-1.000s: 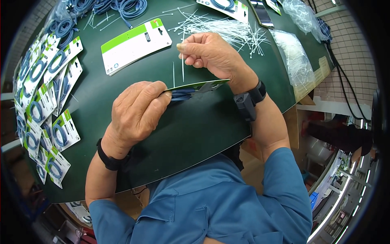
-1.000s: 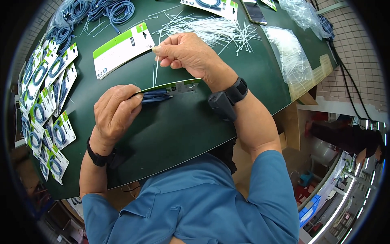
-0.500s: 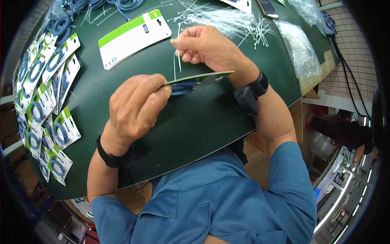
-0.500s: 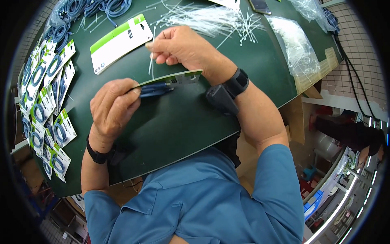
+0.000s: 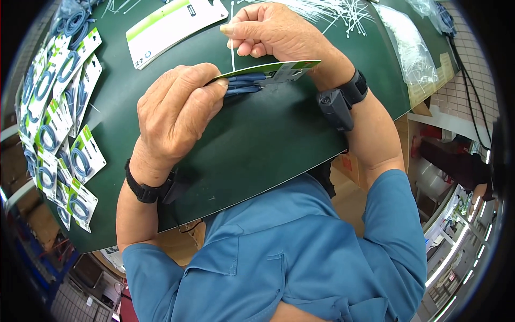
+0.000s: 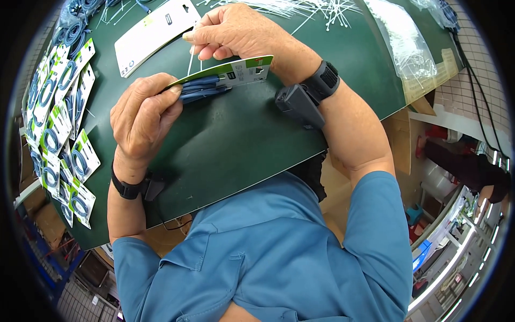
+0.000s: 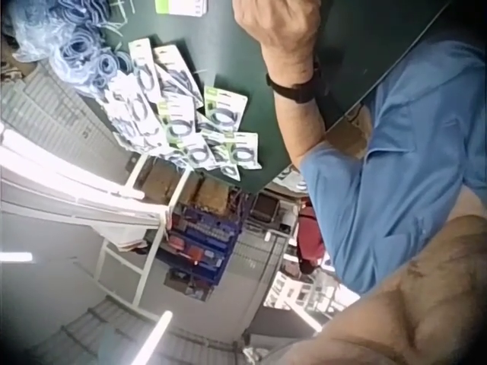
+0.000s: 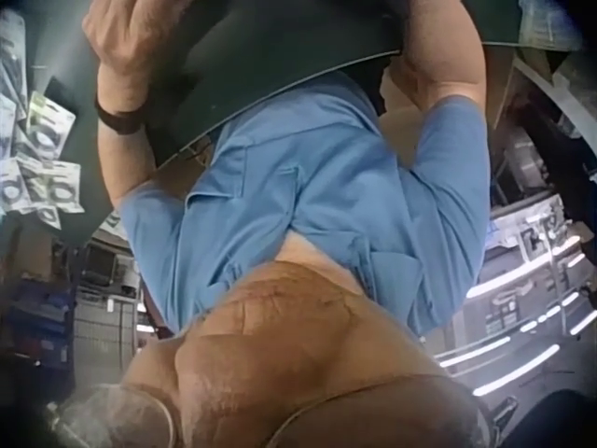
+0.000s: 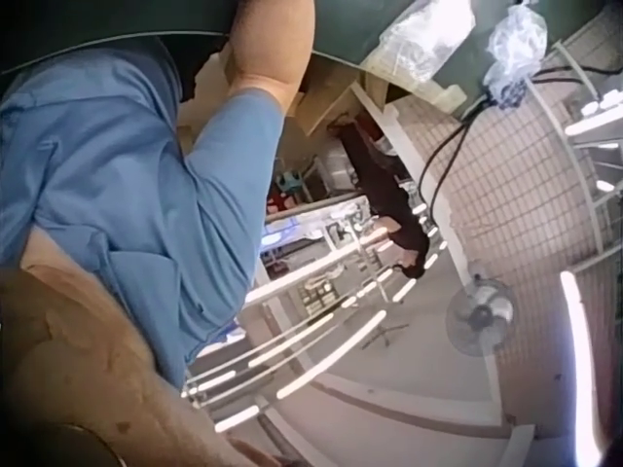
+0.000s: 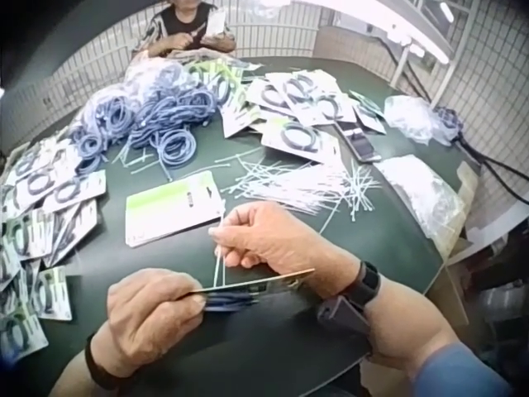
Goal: The person packages a cable by placing it onto a cardboard backing and threading a plastic tie through the package to secure it. They pull the tie tight by hand and set the unit aside before repeating the process with another cable.
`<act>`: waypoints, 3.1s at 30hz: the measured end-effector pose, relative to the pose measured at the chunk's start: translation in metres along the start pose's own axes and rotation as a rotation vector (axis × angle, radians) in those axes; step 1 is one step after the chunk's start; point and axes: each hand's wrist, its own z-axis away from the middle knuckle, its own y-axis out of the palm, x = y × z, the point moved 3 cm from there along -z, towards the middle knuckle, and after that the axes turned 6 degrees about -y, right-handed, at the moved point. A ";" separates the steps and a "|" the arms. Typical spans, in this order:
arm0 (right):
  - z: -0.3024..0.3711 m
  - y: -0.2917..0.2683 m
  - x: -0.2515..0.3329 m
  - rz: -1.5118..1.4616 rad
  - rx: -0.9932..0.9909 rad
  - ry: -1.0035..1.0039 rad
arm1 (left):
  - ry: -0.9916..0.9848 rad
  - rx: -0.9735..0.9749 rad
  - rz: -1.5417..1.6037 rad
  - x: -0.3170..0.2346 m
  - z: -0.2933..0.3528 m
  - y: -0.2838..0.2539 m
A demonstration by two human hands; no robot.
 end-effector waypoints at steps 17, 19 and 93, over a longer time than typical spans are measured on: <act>0.006 0.008 0.003 -0.114 0.320 -0.083 | 0.058 -0.011 -0.031 0.005 -0.003 0.000; 0.008 0.010 0.003 -0.125 0.363 -0.110 | 0.084 0.002 -0.037 0.005 -0.004 0.000; 0.021 0.054 0.030 1.136 -0.131 -1.101 | -0.861 0.131 0.633 0.045 0.023 0.013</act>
